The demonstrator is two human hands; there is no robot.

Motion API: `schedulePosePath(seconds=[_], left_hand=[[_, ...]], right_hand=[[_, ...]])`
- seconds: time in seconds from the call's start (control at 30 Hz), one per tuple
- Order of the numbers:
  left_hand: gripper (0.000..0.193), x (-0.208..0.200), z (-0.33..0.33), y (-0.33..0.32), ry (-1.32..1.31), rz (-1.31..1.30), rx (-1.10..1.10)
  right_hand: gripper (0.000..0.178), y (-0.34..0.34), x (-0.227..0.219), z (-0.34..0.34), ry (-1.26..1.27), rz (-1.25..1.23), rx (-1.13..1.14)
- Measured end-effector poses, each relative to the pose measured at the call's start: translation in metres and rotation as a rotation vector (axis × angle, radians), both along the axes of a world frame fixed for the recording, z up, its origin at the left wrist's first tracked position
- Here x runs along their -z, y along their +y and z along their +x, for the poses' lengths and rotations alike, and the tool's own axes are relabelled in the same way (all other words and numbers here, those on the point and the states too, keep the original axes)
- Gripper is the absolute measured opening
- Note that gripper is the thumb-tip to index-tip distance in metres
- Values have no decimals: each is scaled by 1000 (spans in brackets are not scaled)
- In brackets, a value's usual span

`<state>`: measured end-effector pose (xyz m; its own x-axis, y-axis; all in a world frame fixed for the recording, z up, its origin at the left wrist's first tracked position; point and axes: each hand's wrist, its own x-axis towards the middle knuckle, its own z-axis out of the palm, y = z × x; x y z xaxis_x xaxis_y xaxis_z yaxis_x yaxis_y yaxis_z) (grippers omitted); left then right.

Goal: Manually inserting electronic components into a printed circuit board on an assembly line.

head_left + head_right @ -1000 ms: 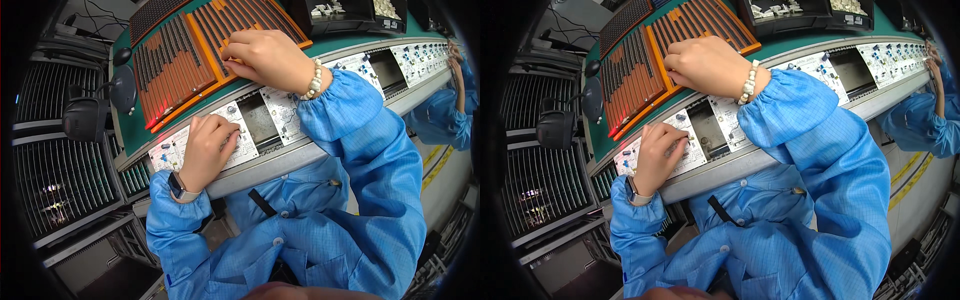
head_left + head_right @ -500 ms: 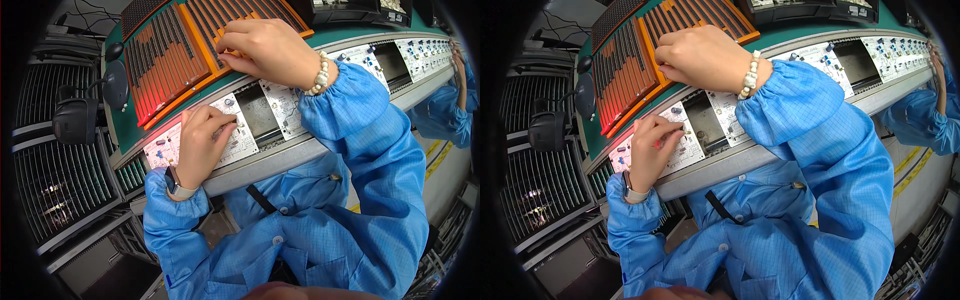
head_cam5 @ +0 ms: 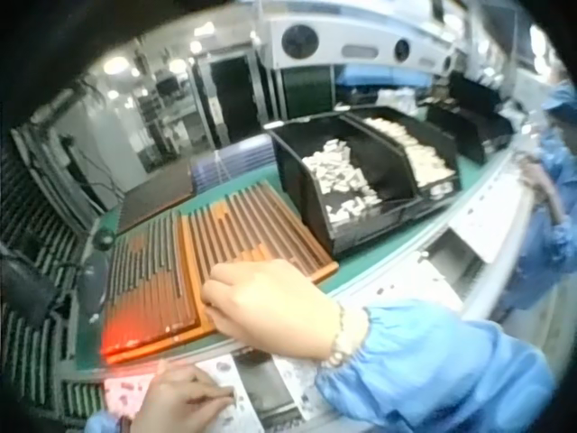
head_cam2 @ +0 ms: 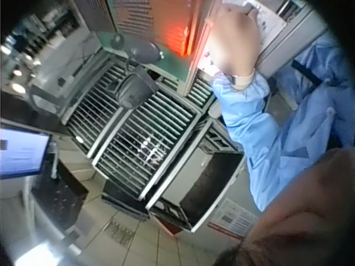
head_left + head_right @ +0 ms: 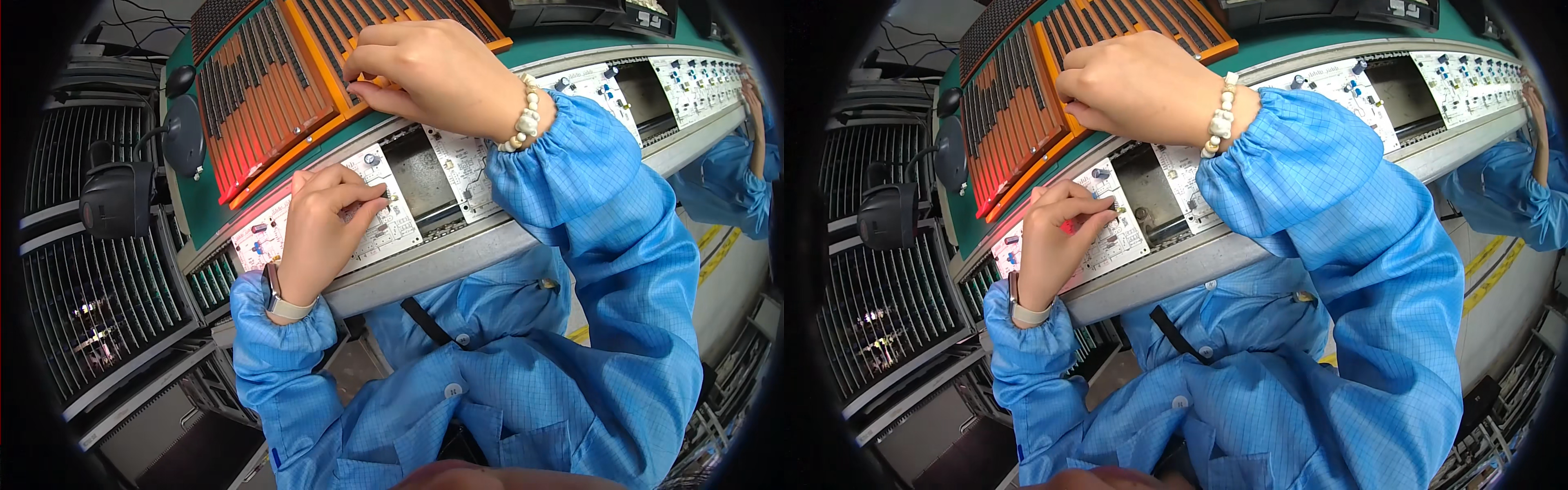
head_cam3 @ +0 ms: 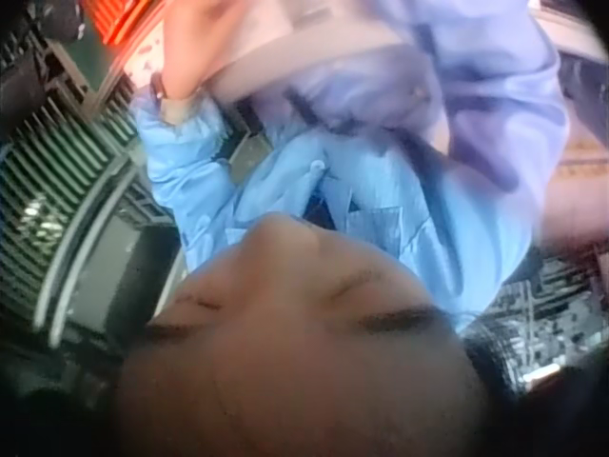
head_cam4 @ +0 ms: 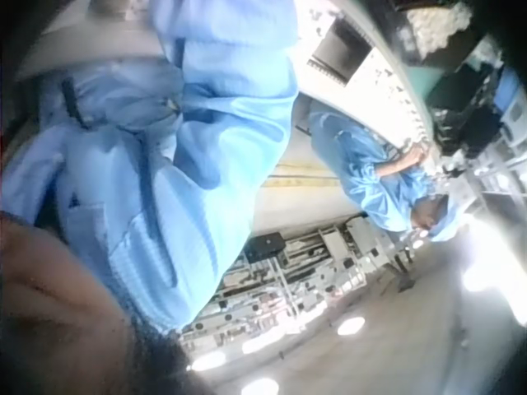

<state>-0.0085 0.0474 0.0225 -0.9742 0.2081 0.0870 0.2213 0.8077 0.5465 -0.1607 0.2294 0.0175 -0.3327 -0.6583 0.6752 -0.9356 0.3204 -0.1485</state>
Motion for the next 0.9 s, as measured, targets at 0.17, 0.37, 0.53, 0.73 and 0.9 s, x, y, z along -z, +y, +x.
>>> schedulePosePath(seconds=[0.17,0.37,0.53,0.73,0.9], left_hand=[[18,1,2,2,75,-78,10],[17,2,1,5,90,-88,11],[9,-4,0,9,77,-113,14],[4,-18,-7,12,99,-246,106],[6,-18,-6,15,136,-340,197]], right_hand=[[19,0,0,0,3,9,2],[15,-3,4,0,-36,-10,27],[15,-5,5,1,-41,-23,30],[15,-6,5,-1,-34,-3,32],[16,3,-15,1,-162,-11,-56]])
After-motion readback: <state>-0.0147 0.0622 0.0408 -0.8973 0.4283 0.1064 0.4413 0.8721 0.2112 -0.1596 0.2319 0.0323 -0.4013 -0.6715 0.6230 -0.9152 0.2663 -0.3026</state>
